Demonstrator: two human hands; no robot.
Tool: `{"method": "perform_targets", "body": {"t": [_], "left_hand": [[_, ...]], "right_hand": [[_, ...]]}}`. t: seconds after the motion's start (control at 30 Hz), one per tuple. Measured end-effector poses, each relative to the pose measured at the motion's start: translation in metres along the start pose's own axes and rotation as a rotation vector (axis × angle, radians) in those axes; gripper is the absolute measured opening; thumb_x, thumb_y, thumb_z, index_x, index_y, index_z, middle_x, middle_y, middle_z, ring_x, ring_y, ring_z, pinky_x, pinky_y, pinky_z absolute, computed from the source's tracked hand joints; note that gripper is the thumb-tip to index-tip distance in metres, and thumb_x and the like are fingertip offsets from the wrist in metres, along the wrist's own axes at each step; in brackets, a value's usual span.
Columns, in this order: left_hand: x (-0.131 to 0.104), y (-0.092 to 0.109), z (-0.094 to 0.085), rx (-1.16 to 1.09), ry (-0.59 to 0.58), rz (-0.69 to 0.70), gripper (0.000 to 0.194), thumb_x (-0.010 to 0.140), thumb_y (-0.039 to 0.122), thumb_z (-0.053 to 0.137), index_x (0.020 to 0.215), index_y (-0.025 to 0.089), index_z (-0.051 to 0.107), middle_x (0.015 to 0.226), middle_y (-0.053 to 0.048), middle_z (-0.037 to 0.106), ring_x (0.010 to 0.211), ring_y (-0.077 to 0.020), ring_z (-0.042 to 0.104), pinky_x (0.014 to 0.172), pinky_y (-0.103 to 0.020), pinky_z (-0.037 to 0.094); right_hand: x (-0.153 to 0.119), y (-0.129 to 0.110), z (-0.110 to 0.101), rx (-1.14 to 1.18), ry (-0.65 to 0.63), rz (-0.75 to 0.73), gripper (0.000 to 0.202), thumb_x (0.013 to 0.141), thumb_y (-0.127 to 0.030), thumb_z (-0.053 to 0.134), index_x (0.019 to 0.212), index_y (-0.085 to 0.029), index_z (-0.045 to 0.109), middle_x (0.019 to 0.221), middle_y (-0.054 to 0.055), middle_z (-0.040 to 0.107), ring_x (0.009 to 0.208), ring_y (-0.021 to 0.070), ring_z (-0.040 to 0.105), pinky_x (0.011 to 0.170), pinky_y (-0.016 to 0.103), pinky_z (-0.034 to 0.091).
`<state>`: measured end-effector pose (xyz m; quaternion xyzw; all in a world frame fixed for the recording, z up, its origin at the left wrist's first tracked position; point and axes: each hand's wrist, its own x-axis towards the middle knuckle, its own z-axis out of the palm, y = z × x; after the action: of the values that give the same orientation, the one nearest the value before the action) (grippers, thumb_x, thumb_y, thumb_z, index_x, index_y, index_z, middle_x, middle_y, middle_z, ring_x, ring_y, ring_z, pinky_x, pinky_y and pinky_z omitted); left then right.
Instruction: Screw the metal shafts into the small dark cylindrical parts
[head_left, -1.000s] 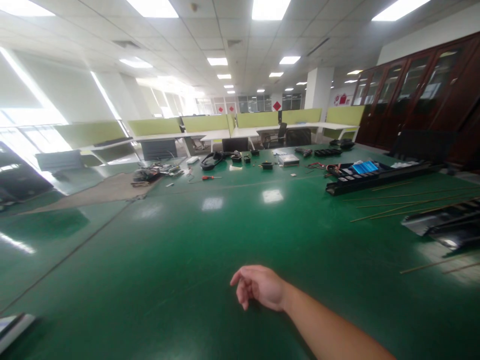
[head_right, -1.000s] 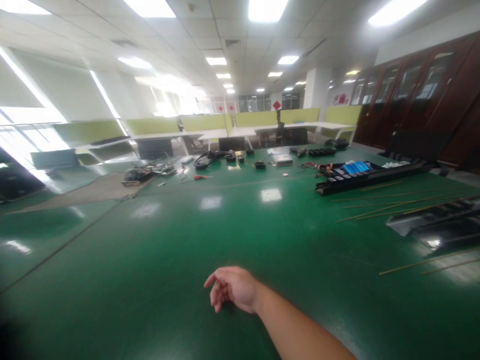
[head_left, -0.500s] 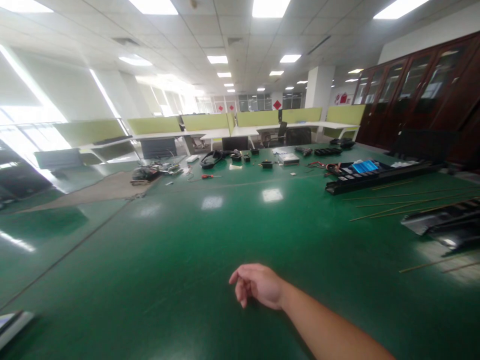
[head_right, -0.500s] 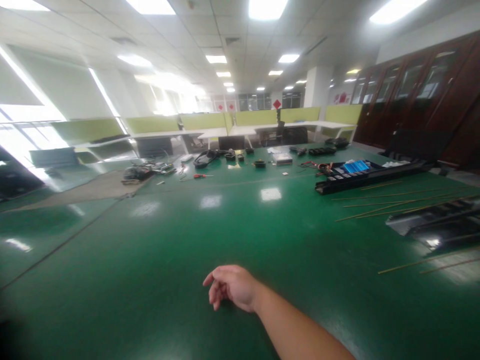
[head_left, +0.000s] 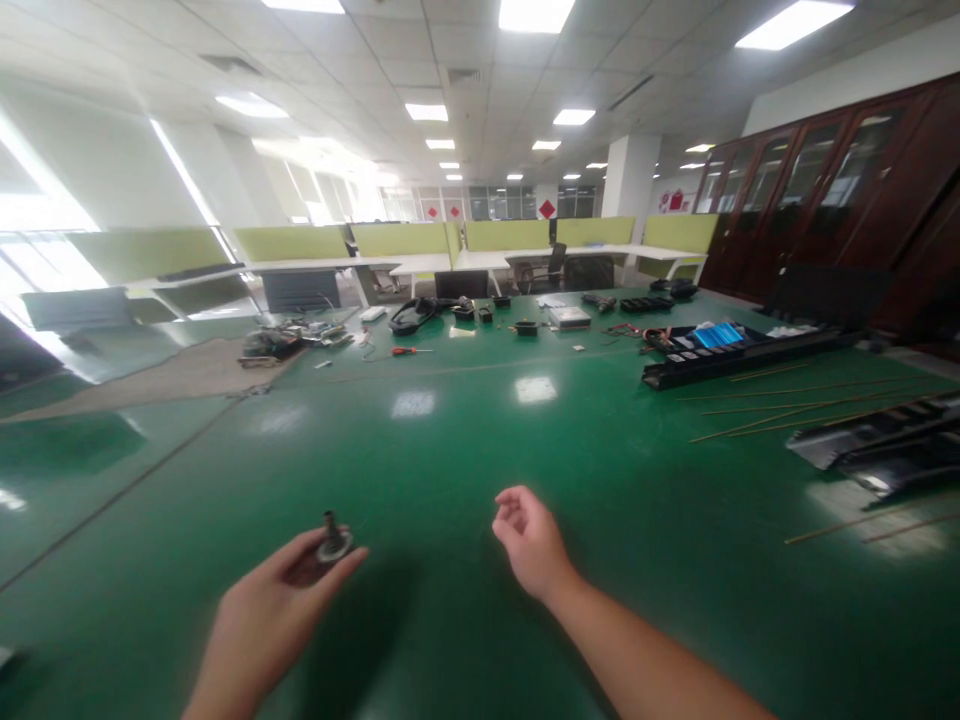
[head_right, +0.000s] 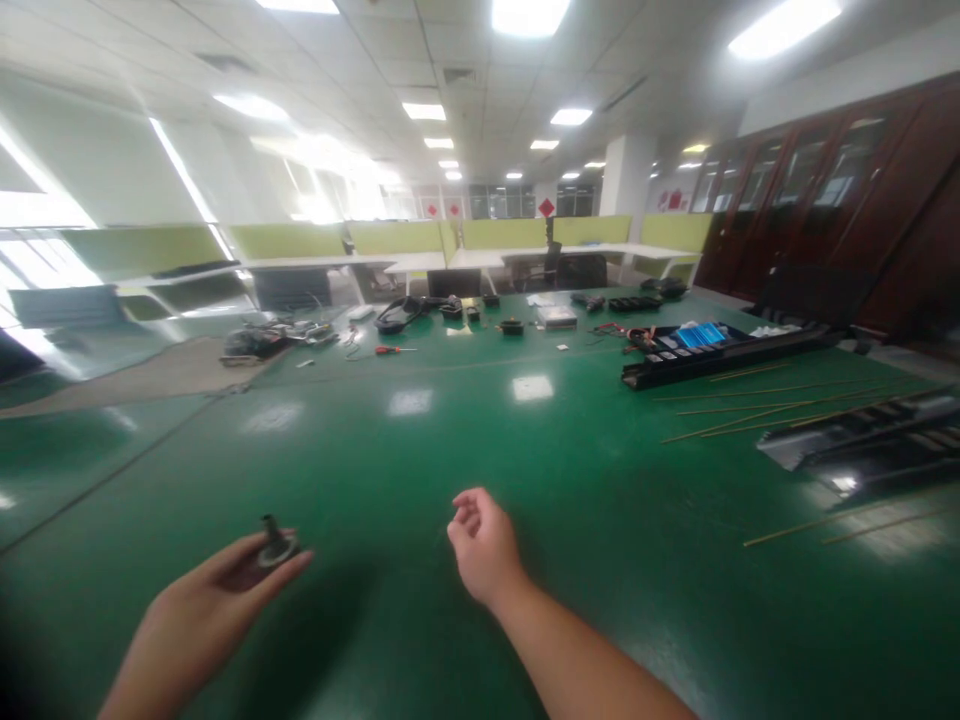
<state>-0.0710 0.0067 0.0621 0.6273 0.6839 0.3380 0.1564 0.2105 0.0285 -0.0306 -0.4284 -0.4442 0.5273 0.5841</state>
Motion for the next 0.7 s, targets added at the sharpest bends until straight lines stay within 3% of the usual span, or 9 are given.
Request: {"method": "perform_targets", "body": {"t": [0.07,0.17,0.27,0.43,0.5,0.6,0.7], "left_hand": [[0.011,0.017,0.029,-0.110,-0.114,0.011,0.048,0.067,0.052,0.079,0.102,0.020,0.073,0.092,-0.004,0.076,0.089,-0.0281,0.072,0.086,-0.037,0.057],[0.019,0.040,0.068,-0.190,-0.204,0.141,0.044,0.073,0.050,0.074,0.105,0.020,0.073,0.098,-0.006,0.075,0.090,-0.0266,0.071,0.084,-0.035,0.056],[0.020,0.048,0.091,-0.177,-0.297,0.293,0.036,0.080,0.047,0.070,0.106,0.022,0.074,0.100,-0.006,0.072,0.092,-0.0241,0.068,0.082,-0.033,0.053],[0.015,0.041,0.104,-0.259,-0.484,0.400,0.030,0.086,0.045,0.066,0.108,0.026,0.073,0.097,-0.004,0.072,0.090,-0.0220,0.065,0.082,-0.030,0.050],[0.016,0.037,0.108,-0.329,-0.492,0.346,0.033,0.083,0.044,0.069,0.109,0.024,0.073,0.099,-0.006,0.072,0.092,-0.0235,0.066,0.083,-0.031,0.051],[0.019,0.031,0.114,-0.474,-0.464,0.180,0.037,0.075,0.040,0.076,0.107,0.020,0.070,0.103,-0.007,0.073,0.096,-0.0257,0.067,0.086,-0.033,0.053],[0.021,0.027,0.115,-0.546,-0.458,0.087,0.034,0.070,0.038,0.080,0.093,0.018,0.065,0.090,-0.006,0.072,0.087,-0.0244,0.068,0.079,-0.032,0.055]], "right_hand": [[-0.001,0.005,0.001,-0.165,0.033,-0.048,0.039,0.071,-0.011,0.063,0.109,-0.021,0.059,0.095,0.000,0.060,0.067,0.0115,0.052,0.067,0.027,0.043],[-0.003,0.009,0.002,-0.379,0.028,-0.091,0.050,0.072,-0.007,0.058,0.120,-0.023,0.055,0.104,0.002,0.060,0.068,0.0118,0.055,0.071,0.029,0.046],[-0.005,0.008,0.003,-0.430,0.031,-0.084,0.054,0.073,-0.006,0.059,0.123,-0.024,0.052,0.107,0.002,0.061,0.071,0.0129,0.057,0.074,0.031,0.047],[-0.010,0.004,0.002,-0.486,0.024,-0.057,0.058,0.073,-0.007,0.061,0.126,-0.025,0.050,0.096,0.002,0.061,0.075,0.0168,0.059,0.074,0.032,0.047],[-0.011,0.004,0.002,-0.510,0.017,-0.051,0.058,0.072,-0.006,0.060,0.126,-0.025,0.051,0.091,0.001,0.061,0.075,0.0175,0.059,0.074,0.032,0.047],[-0.012,0.003,0.002,-0.506,0.022,-0.062,0.058,0.070,-0.004,0.059,0.124,-0.024,0.051,0.103,0.004,0.061,0.076,0.0167,0.059,0.073,0.031,0.048],[-0.014,0.002,0.002,-0.501,0.021,-0.056,0.059,0.070,-0.004,0.059,0.124,-0.024,0.051,0.107,0.005,0.060,0.076,0.0164,0.058,0.073,0.031,0.048]]}}
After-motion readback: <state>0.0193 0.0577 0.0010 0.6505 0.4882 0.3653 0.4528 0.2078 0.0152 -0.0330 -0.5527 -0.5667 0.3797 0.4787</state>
